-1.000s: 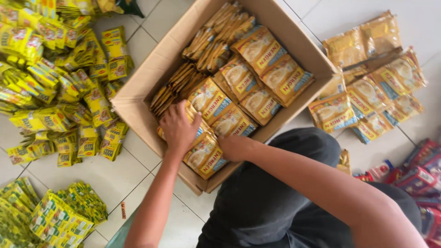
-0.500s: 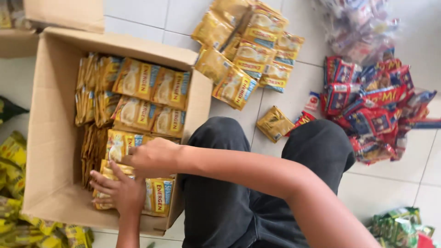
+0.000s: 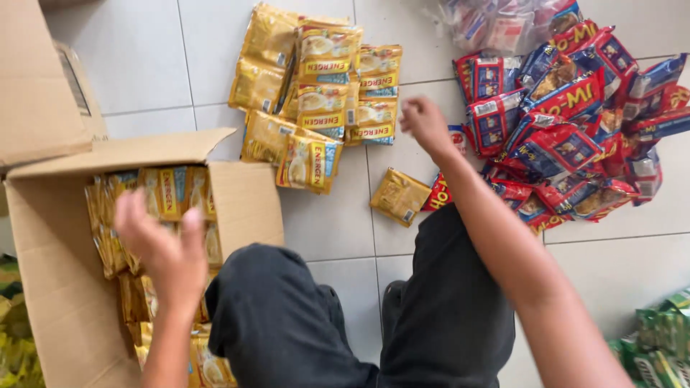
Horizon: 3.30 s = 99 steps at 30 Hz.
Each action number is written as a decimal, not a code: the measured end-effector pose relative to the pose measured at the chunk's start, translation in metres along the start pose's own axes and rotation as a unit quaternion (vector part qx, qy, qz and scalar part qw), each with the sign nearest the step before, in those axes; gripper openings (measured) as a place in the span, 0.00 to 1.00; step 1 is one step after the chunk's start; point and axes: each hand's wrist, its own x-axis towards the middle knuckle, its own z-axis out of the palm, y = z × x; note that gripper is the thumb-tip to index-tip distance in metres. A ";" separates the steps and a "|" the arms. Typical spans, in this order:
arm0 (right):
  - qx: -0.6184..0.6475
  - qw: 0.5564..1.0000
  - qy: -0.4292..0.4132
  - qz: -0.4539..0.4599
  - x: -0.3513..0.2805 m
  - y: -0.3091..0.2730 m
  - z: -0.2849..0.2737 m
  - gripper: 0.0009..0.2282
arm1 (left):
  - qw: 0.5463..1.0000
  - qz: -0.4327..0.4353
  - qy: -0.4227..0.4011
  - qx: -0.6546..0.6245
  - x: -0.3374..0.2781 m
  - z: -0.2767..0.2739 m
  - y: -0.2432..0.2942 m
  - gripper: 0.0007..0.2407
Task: Organizing various food and beverage mix packets into a cardboard box.
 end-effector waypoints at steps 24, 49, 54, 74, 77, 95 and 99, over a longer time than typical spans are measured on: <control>-0.106 0.993 -0.024 0.048 0.081 0.034 0.150 0.43 | 0.925 -0.152 -0.298 -0.177 0.155 0.410 -0.033 0.25; -0.032 0.987 0.098 0.123 0.053 -0.028 0.157 0.43 | 0.897 -0.153 -0.306 -0.279 0.152 0.389 -0.023 0.23; 0.029 0.990 0.099 0.101 0.061 -0.048 0.155 0.39 | 0.823 -0.217 -0.350 -0.390 0.155 0.343 0.010 0.24; 0.556 0.791 -0.253 -0.010 0.034 -0.105 0.033 0.25 | 0.743 -0.294 -0.278 -0.534 0.160 0.378 0.007 0.21; 0.582 0.740 -0.336 0.001 0.029 -0.100 0.017 0.26 | 0.622 -0.199 -0.250 -0.714 0.166 0.328 0.077 0.26; 0.482 0.792 -0.370 0.059 0.007 -0.061 0.016 0.31 | 0.510 -0.297 -0.515 -0.621 0.136 0.187 0.104 0.35; 0.332 0.844 -0.408 0.106 -0.022 -0.070 0.016 0.33 | 0.374 -0.230 -0.378 -0.815 0.116 0.112 0.107 0.28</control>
